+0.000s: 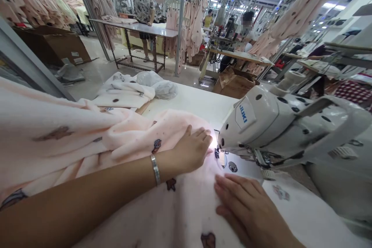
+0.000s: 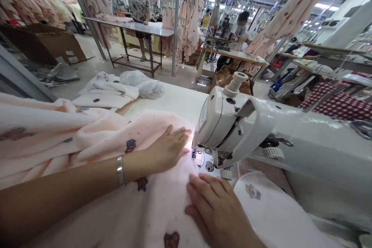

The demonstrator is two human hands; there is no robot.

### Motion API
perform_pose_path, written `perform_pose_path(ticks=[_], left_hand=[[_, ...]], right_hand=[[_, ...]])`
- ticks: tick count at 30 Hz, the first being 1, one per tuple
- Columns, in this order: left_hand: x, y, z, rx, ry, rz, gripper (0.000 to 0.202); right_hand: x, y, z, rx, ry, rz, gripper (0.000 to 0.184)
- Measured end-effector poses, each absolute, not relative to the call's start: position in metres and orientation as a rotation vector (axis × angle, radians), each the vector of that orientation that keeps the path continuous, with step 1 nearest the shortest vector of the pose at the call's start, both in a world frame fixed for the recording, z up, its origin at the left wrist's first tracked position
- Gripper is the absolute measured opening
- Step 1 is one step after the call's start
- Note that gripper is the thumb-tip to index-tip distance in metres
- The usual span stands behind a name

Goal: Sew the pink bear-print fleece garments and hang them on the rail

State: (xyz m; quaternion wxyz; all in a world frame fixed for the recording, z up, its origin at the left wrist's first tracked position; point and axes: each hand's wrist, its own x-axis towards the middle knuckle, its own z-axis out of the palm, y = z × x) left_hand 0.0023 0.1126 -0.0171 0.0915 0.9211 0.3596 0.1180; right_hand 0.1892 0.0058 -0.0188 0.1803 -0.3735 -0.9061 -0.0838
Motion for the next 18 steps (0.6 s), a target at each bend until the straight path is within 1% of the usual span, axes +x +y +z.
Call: perform_pose_path(ticks=[5, 9, 11, 14, 15, 16, 18], left_hand=[[0.011, 0.169, -0.024, 2.824, 0.936, 0.359, 0.027], [0.022, 0.194, -0.016, 2.811, 1.021, 0.367, 0.021], [0.023, 0.18, -0.006, 2.763, 1.14, 0.393, 0.019], [0.013, 0.128, 0.008, 2.677, 1.253, 0.456, 0.018], [0.007, 0.108, 0.011, 2.666, 1.207, 0.459, 0.014], [0.001, 0.088, 0.013, 2.664, 1.106, 0.498, 0.017], [-0.012, 0.06, 0.011, 2.737, 0.972, 0.442, 0.015]], right_hand=[[0.213, 0.032, -0.029, -1.205, -2.573, -0.455, 0.024], [0.222, 0.035, -0.034, -1.327, -2.444, -0.587, 0.024], [0.218, 0.031, -0.032, -1.223, -2.465, -0.521, 0.023], [0.207, 0.025, -0.026, -1.03, -2.537, -0.27, 0.025], [0.204, 0.024, -0.024, -1.0, -2.55, -0.175, 0.024], [0.201, 0.024, -0.023, -0.996, -2.55, -0.095, 0.023], [0.196, 0.024, -0.02, -1.042, -2.549, 0.017, 0.021]])
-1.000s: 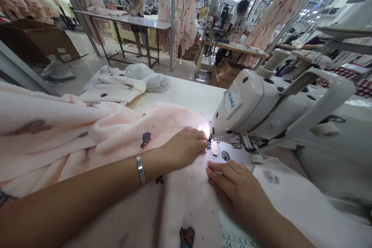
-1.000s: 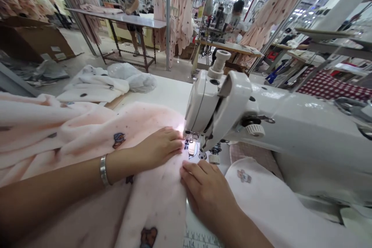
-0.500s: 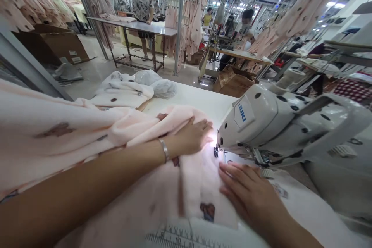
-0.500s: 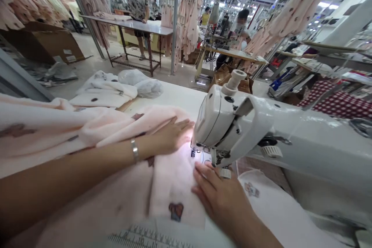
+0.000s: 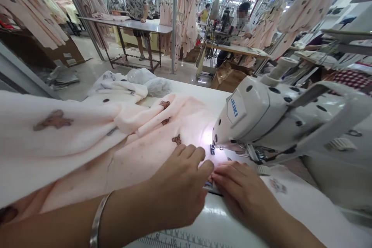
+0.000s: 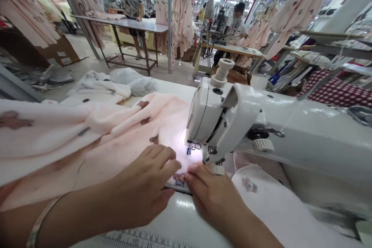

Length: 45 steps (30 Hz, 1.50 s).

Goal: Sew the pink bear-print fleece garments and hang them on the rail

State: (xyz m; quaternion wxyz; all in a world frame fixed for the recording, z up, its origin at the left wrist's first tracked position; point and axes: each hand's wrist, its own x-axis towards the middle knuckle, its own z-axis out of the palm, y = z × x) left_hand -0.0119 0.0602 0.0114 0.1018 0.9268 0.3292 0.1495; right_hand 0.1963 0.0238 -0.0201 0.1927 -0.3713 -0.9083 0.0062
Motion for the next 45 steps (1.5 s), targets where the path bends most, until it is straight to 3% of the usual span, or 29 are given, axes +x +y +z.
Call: perform_pose_path(ticks=[3, 9, 21, 27, 36, 45], left_hand=[[-0.024, 0.05, 0.003, 2.815, 0.873, 0.436, 0.004], [-0.026, 0.064, -0.014, 2.668, 0.908, 0.666, 0.02], [-0.03, 0.061, -0.031, 2.803, 0.784, 0.848, 0.022], [-0.034, 0.053, -0.027, 2.833, 0.797, 0.661, 0.012], [-0.013, 0.086, -0.029, 2.835, 0.913, 0.402, 0.038], [-0.002, 0.083, -0.026, 2.875, 0.871, 0.461, 0.032]], right_hand=[[0.192, 0.024, -0.017, -1.092, -2.546, 0.072, 0.021], [0.173, 0.023, -0.018, -1.078, -2.434, 0.048, 0.016], [0.164, 0.029, -0.025, -1.004, -2.422, -0.008, 0.009], [0.163, 0.026, -0.026, -0.956, -2.443, -0.063, 0.014], [0.177, 0.037, -0.022, -1.183, -2.538, 0.081, 0.015], [0.196, 0.034, -0.025, -1.328, -2.56, 0.241, 0.016]])
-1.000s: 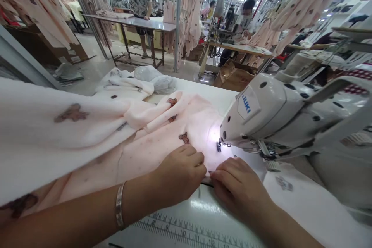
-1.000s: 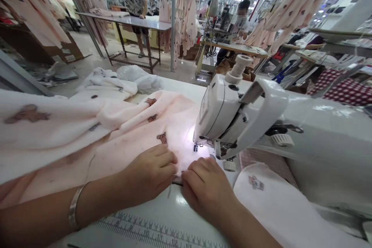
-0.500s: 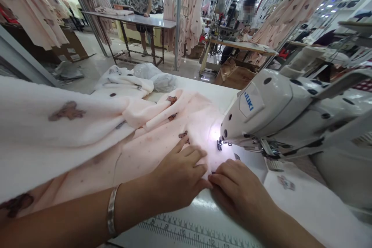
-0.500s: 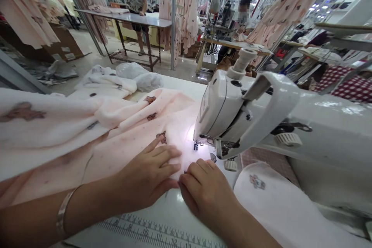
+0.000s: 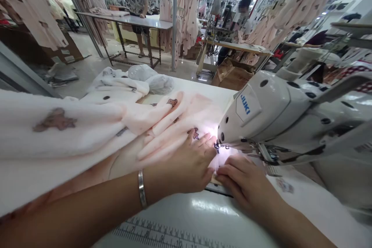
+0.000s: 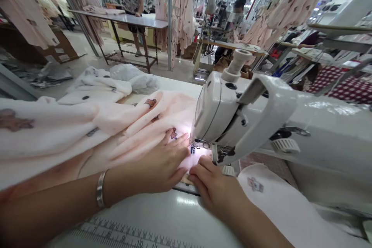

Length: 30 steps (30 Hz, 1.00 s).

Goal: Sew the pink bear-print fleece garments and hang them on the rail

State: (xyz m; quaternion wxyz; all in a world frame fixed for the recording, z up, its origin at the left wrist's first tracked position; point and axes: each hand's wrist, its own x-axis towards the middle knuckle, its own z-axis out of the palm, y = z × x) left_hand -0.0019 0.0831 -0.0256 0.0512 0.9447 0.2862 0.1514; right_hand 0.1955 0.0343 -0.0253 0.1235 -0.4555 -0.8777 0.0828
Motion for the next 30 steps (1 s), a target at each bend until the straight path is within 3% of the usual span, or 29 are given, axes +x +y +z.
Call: perform_pose_path(ticks=[5, 9, 12, 14, 17, 21, 26, 30], left_hand=[[-0.001, 0.085, -0.032, 2.947, 0.754, 0.577, 0.014], [0.001, 0.09, -0.034, 2.882, 0.557, 0.629, 0.017], [0.0, 0.091, -0.033, 2.84, 0.534, 0.605, 0.02], [-0.001, 0.091, -0.031, 2.829, 0.528, 0.588, 0.021], [-0.004, 0.09, -0.027, 2.806, 0.521, 0.573, 0.021], [0.001, 0.092, -0.029, 2.76, 0.593, 0.584, 0.025], [0.007, 0.113, -0.028, 2.755, 0.754, 0.543, 0.026], [-0.009, 0.139, -0.013, 2.923, 0.598, 0.42, 0.02]], right_hand=[[0.195, 0.03, -0.028, -1.325, -2.51, 0.304, 0.018], [0.202, 0.039, -0.032, -1.455, -2.035, 0.554, 0.017], [0.21, 0.042, -0.038, -1.592, -1.683, 0.52, 0.031], [0.213, 0.04, -0.04, -1.63, -1.645, 0.484, 0.03], [0.213, 0.035, -0.038, -1.598, -1.865, 0.41, 0.022], [0.215, 0.039, -0.038, -1.566, -2.231, 0.072, 0.03], [0.216, 0.05, -0.041, -1.678, -2.251, 0.009, 0.027], [0.22, 0.052, -0.043, -1.708, -2.279, -0.09, 0.026]])
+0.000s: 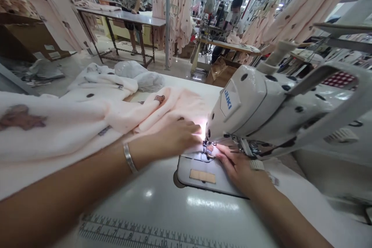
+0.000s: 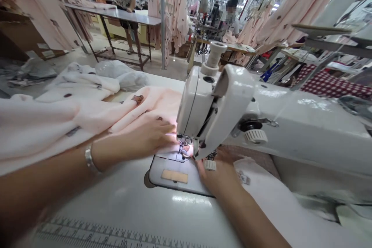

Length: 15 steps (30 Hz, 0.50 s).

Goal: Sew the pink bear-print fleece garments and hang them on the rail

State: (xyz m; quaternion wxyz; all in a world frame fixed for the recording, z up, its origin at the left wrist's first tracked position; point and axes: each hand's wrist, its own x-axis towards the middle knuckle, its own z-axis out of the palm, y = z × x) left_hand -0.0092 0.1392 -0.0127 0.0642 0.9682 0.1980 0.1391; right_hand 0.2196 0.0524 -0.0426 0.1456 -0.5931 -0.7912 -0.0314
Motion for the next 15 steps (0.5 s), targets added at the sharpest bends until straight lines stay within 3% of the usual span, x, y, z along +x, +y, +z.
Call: perform_pose_path(ticks=[2, 6, 11, 15], left_hand=[[-0.02, 0.139, -0.007, 3.002, 0.554, 0.366, 0.017], [-0.021, 0.092, -0.012, 3.045, 0.818, 0.214, 0.035], [-0.001, 0.033, -0.027, 3.228, 0.915, 0.349, 0.049], [0.006, 0.033, -0.036, 3.139, 0.967, 0.402, 0.05]], right_hand=[[0.223, 0.052, -0.043, -1.694, -2.275, -0.162, 0.026], [0.222, 0.043, -0.036, -1.604, -2.261, -0.274, 0.021], [0.196, 0.024, -0.022, -1.089, -2.495, -0.029, 0.019], [0.187, 0.021, -0.024, -1.077, -2.516, 0.033, 0.022]])
